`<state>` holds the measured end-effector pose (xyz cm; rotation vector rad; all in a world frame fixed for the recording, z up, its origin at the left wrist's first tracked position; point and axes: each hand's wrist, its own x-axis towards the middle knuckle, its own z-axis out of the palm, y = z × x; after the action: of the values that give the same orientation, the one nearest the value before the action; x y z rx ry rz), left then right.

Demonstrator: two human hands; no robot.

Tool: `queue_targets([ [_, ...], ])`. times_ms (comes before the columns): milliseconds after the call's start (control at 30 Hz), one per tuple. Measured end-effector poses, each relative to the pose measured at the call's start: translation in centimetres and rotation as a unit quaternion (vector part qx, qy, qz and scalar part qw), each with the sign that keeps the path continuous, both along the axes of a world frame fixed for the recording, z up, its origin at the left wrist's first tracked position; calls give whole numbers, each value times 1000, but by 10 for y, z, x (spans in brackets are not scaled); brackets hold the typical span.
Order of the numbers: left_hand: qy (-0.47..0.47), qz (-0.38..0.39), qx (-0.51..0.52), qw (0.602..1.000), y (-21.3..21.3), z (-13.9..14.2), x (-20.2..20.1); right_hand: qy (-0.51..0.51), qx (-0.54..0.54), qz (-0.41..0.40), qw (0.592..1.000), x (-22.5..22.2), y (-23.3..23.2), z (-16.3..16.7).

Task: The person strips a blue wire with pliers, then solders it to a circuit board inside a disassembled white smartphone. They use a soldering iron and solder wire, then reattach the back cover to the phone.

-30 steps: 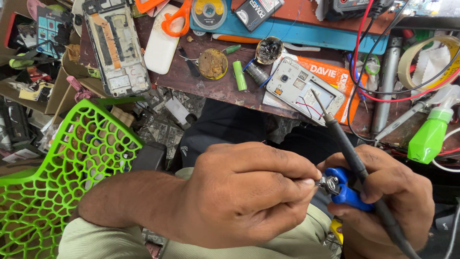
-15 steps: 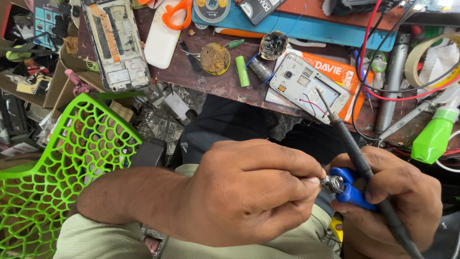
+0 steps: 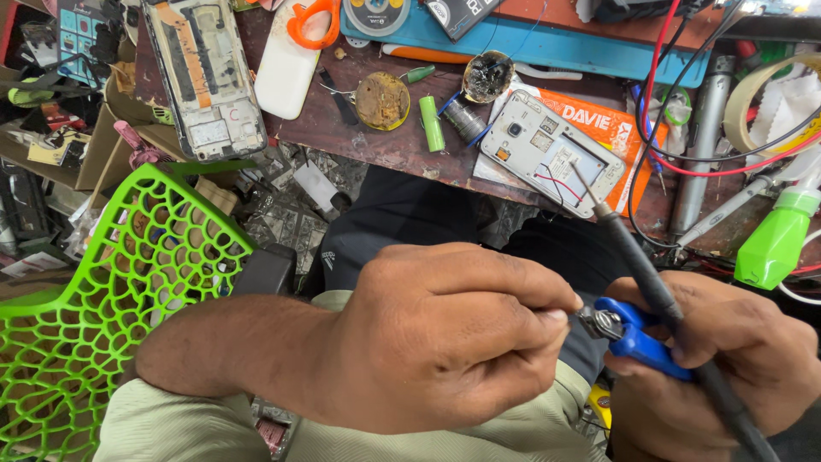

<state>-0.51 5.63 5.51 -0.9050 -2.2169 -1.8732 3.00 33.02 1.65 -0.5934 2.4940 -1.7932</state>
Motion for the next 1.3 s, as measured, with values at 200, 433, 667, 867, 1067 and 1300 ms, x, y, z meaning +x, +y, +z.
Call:
queue_targets([
  [200, -11, 10, 0, 1000, -9, 13, -7, 48, 65, 117, 990, -15, 34, 2],
  [433, -32, 45, -61, 997, -11, 28, -17, 86, 192, 8, 977, -1, 19, 22],
  [667, -91, 44, -135, 986, -6, -4, -28, 94, 210, -46, 972, -3, 18, 21],
  [867, 98, 254, -258, 927, 4, -66, -104, 178, 200, -43, 963, -6, 32, 11],
  [1067, 66, 353, -442, 822, 36, -104, -170, 183, 144, -72, 970, 4, 37, 4],
  [1300, 62, 351, -412, 838, 45, -119, -174, 185, 148, -82, 968, 6, 34, 16],
])
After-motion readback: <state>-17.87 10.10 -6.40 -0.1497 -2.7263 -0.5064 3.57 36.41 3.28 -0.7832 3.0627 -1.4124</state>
